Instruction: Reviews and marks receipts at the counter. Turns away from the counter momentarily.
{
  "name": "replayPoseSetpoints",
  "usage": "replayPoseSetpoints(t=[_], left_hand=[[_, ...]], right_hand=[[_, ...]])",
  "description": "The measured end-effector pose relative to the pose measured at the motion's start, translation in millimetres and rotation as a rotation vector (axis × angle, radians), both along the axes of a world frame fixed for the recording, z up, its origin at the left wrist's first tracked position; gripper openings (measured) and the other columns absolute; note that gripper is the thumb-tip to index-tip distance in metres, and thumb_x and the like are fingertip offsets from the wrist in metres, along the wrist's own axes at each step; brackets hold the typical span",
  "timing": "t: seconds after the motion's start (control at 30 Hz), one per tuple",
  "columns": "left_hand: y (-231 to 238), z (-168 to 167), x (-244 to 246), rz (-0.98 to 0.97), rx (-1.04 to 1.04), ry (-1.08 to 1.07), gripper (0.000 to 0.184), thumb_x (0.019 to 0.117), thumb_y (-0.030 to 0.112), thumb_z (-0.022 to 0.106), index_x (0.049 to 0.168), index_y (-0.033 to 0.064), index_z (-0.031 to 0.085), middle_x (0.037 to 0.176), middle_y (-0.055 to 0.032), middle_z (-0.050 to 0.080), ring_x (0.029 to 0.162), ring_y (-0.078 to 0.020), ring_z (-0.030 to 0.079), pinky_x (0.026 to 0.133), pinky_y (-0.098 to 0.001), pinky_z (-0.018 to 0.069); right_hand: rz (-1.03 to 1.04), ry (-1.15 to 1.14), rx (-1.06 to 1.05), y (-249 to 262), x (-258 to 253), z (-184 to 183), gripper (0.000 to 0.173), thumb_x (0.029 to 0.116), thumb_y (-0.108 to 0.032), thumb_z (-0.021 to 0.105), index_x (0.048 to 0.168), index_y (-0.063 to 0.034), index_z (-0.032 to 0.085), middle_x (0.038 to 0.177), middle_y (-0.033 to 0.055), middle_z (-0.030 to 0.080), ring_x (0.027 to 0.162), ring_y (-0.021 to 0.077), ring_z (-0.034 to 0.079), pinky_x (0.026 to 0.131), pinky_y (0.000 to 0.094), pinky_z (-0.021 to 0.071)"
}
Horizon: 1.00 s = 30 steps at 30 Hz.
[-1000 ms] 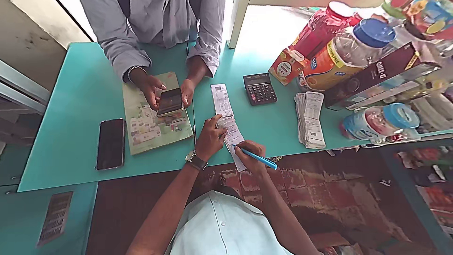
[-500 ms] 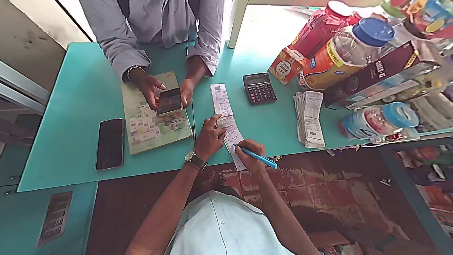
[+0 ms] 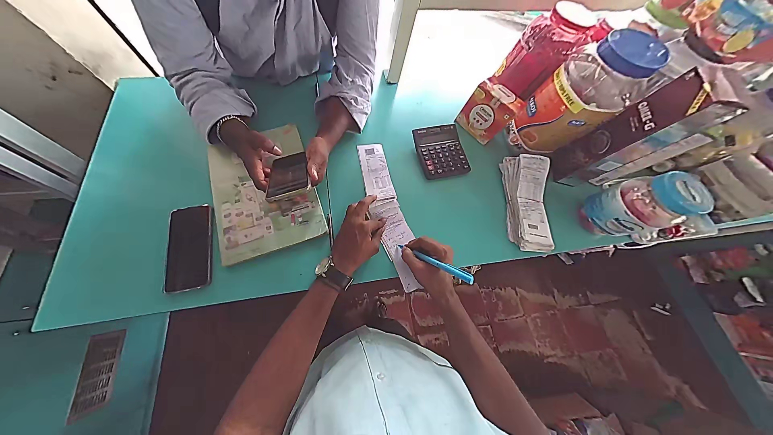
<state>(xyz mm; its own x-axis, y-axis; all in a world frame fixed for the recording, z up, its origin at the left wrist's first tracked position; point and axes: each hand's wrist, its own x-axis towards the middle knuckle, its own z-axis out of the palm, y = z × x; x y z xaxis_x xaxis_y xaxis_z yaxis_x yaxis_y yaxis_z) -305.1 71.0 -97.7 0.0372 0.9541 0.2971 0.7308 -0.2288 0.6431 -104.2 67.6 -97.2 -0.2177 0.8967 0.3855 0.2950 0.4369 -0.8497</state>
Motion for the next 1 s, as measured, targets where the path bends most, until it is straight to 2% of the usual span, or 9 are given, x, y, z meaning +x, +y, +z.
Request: replayPoseSetpoints(t=[0.13, 0.23, 0.47, 0.67, 1.0], left_hand=[[0, -1, 0, -0.002, 0.001, -0.004, 0.018, 0.0947, 0.02, 0.069, 0.099, 0.0096, 0.082, 0.153, -0.0155, 0.049, 0.134, -0.0346, 0.05, 0.111, -0.0472, 0.0429], [1, 1, 0, -0.003, -0.01, -0.009, 0.02, 0.0963, 0.022, 0.067, 0.1, 0.0103, 0.082, 0.154, -0.0145, 0.049, 0.135, -0.0336, 0.05, 0.112, -0.0462, 0.0425], [1, -1, 0, -0.001, -0.003, 0.0, 0.02, 0.0968, 0.023, 0.067, 0.1, 0.0112, 0.082, 0.154, -0.0143, 0.049, 0.134, -0.0334, 0.05, 0.111, -0.0462, 0.0431], [0, -1, 0, 0.0, 0.0, -0.008, 0.019, 0.0961, 0.021, 0.067, 0.101, 0.0105, 0.082, 0.153, -0.0159, 0.049, 0.133, -0.035, 0.051, 0.111, -0.0475, 0.0434], [0, -1, 0, 0.004, 0.003, -0.016, 0.019, 0.0954, 0.021, 0.068, 0.099, 0.0102, 0.083, 0.154, -0.0153, 0.049, 0.133, -0.0343, 0.051, 0.11, -0.0469, 0.0441]], right_hand=[[-0.021, 0.011, -0.025, 0, 1, -1, 0.009, 0.0823, -0.007, 0.068, 0.075, -0.0026, 0.071, 0.069, 0.0005, 0.067, 0.06, 0.0006, 0.06, 0.056, 0.0176, 0.0496], [-0.009, 0.101, -0.081, 2, 9, 5, 0.007, 0.0839, -0.004, 0.067, 0.079, -0.0016, 0.07, 0.07, -0.0004, 0.068, 0.057, 0.0017, 0.061, 0.052, 0.0192, 0.0518], [0.038, -0.007, 0.013, 8, 12, -2, 0.009, 0.0836, -0.006, 0.068, 0.079, -0.0012, 0.073, 0.074, 0.0033, 0.07, 0.066, 0.0016, 0.064, 0.061, 0.0173, 0.053], [-0.007, -0.016, 0.013, 7, 11, -1, 0.01, 0.0836, -0.008, 0.068, 0.077, -0.0015, 0.072, 0.069, 0.0016, 0.067, 0.061, 0.0002, 0.06, 0.057, 0.0165, 0.0499], [-0.005, -0.001, 0.006, 7, 11, -1, 0.009, 0.0824, -0.006, 0.068, 0.077, -0.0015, 0.072, 0.069, 0.0013, 0.067, 0.061, 0.0002, 0.06, 0.056, 0.0165, 0.0493]])
